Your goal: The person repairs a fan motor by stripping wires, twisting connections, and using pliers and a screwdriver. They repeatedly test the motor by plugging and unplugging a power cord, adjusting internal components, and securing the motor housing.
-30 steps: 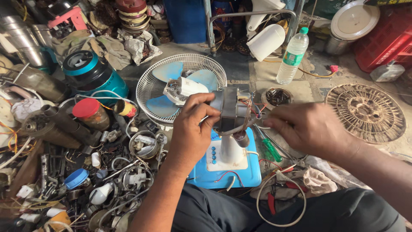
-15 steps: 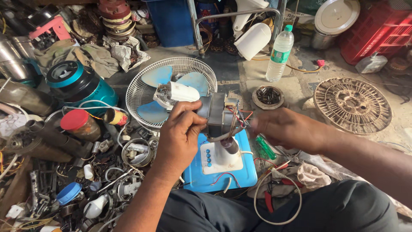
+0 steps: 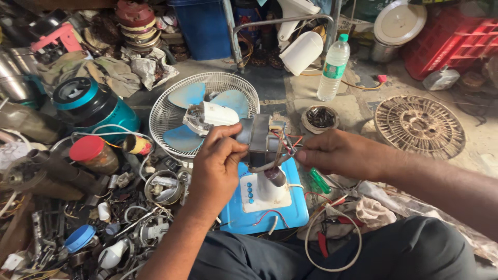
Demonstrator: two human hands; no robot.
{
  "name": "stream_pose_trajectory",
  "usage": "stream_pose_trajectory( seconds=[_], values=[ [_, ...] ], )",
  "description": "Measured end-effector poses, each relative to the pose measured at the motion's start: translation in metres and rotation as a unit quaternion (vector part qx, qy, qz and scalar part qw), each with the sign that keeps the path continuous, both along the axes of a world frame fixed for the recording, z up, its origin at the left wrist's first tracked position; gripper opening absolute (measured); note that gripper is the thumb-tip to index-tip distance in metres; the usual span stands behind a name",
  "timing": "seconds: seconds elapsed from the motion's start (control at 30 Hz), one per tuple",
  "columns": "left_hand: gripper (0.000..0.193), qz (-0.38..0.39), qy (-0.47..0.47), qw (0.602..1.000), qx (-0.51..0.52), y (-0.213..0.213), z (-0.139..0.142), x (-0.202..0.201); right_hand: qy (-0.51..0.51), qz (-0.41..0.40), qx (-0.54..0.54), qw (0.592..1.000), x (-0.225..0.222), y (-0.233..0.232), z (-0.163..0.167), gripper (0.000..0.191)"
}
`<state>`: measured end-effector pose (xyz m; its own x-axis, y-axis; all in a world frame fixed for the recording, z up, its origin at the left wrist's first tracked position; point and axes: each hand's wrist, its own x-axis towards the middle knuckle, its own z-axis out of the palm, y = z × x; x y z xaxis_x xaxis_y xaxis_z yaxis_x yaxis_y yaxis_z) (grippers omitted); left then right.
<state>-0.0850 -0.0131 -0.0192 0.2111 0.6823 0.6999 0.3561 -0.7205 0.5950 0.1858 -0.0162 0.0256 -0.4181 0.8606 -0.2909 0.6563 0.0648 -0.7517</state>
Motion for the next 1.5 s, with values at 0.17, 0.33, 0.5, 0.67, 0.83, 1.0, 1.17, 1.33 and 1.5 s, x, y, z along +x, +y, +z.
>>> stream_pose_trajectory(
  seconds=[0.17,0.33,0.5,0.67,0.83,1.0,1.17,1.33,1.5],
  values=[
    [0.011,0.02,0.03,0.999,0.014,-0.01,0.001,-0.005,-0.076,-0.018,0.1,0.992,0.057,-0.001,-0.035,0.03],
    [0.013,0.046,0.05,0.998,0.015,-0.019,0.011,0.001,-0.136,-0.262,0.161,0.942,0.161,0.033,-0.102,0.035],
    [0.013,0.163,-0.114,0.98,-0.004,-0.044,-0.022,0.016,-0.275,-0.245,0.132,0.92,0.187,0.058,-0.192,0.033],
    [0.012,-0.099,-0.06,0.99,0.077,-0.073,-0.175,0.023,-0.434,-0.256,-0.019,0.864,0.193,0.083,-0.251,0.027],
    [0.015,-0.204,-0.04,0.961,-0.182,-0.144,-0.335,0.094,-0.453,-0.28,-0.014,0.846,0.205,0.098,-0.284,0.028],
    [0.014,-0.135,-0.017,0.981,-0.138,-0.175,-0.351,0.131,-0.413,-0.336,-0.021,0.846,0.206,0.096,-0.299,0.031],
    [0.015,-0.094,0.081,0.979,-0.164,-0.141,-0.28,0.118,-0.41,-0.336,-0.072,0.845,0.205,0.105,-0.295,0.034],
    [0.017,-0.071,0.101,0.974,-0.188,-0.137,-0.242,0.108,-0.422,-0.346,-0.116,0.83,0.195,0.109,-0.28,0.04],
    [0.017,-0.071,0.107,0.972,-0.195,-0.138,-0.229,0.098,-0.4,-0.387,-0.087,0.826,0.186,0.102,-0.255,0.054]
  ],
)
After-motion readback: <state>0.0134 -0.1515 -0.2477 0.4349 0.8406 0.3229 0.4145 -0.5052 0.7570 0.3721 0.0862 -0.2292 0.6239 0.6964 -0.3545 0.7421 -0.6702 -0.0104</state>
